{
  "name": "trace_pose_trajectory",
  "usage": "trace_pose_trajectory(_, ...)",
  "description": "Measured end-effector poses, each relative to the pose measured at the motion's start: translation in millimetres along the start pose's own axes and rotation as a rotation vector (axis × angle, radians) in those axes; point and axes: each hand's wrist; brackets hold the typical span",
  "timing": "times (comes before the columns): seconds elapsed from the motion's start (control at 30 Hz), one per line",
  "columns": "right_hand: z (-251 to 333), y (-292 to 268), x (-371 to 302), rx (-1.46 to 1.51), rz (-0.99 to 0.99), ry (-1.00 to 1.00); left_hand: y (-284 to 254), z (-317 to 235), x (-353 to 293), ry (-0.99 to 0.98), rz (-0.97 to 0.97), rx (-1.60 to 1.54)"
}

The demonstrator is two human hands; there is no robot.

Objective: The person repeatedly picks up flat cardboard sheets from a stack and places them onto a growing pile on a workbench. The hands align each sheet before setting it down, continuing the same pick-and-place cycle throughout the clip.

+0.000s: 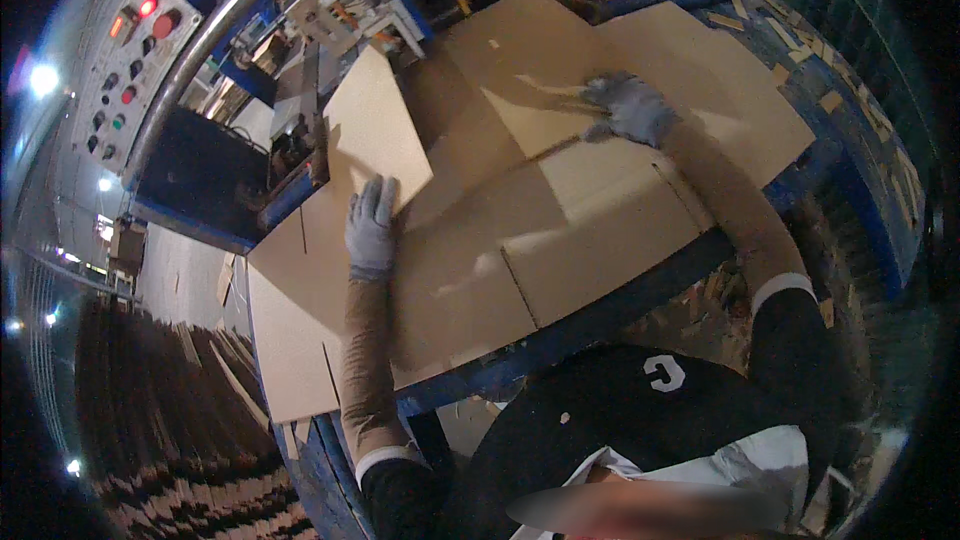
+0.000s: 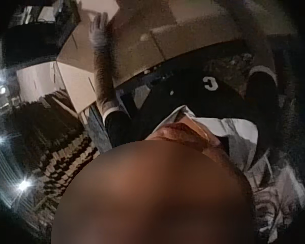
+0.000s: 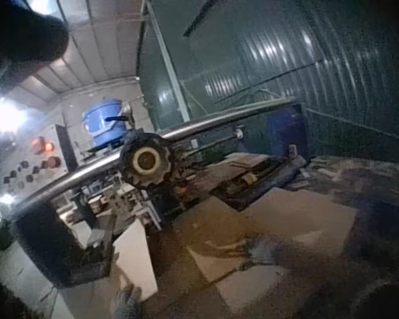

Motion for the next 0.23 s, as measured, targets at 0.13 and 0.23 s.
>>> trace_pose_trajectory(0.13, 15.0, 45.7, 21.3, -0.15, -0.342, 0.108, 34.7, 32.1, 29.8, -0.278, 0.139, 0.243)
trace_pose_trajectory(0.23, 21.4, 30.7, 13.5, -0.031, -0.169, 0.321, 66.3, 13.0, 50.2, -0.475, -0.107, -0.051)
Point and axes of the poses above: each hand's wrist, its own x-axis towards the middle knuckle, its own y-axis out of the palm, z = x × y, and after that the axes turned 14 degrees about -z, right-handed
